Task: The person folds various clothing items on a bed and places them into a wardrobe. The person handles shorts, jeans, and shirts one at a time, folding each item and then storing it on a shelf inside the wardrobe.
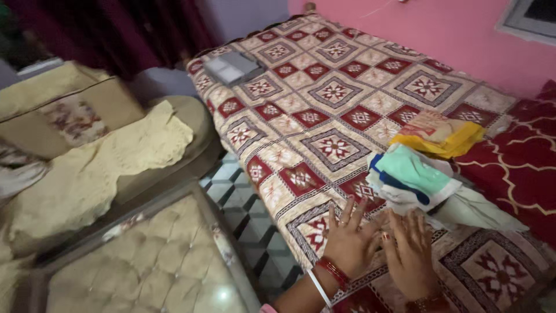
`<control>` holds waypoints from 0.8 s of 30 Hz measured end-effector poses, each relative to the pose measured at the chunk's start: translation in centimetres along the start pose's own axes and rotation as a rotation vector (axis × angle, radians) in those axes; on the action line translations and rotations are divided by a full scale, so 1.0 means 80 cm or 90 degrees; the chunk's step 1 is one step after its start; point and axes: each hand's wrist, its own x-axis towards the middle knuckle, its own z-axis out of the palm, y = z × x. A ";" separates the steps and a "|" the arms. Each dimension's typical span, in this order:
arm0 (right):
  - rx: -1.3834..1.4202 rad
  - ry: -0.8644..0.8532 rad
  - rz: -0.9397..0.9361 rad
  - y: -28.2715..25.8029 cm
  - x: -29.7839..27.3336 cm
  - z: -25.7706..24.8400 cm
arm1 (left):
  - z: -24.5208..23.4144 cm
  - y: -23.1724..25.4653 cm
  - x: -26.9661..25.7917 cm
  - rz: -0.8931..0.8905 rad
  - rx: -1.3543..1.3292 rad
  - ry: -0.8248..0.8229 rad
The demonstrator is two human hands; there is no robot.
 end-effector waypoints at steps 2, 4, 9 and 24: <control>0.015 0.016 0.037 0.003 0.019 0.013 | 0.012 -0.021 0.027 0.020 0.016 -0.017; 0.009 0.024 0.075 0.006 0.036 0.025 | 0.023 -0.042 0.047 0.050 0.004 -0.002; 0.092 0.052 0.145 0.030 0.061 0.043 | 0.061 -0.073 0.101 0.115 -0.024 0.020; 0.349 0.233 0.659 0.233 0.067 0.084 | 0.188 -0.048 0.225 0.195 -0.182 -0.233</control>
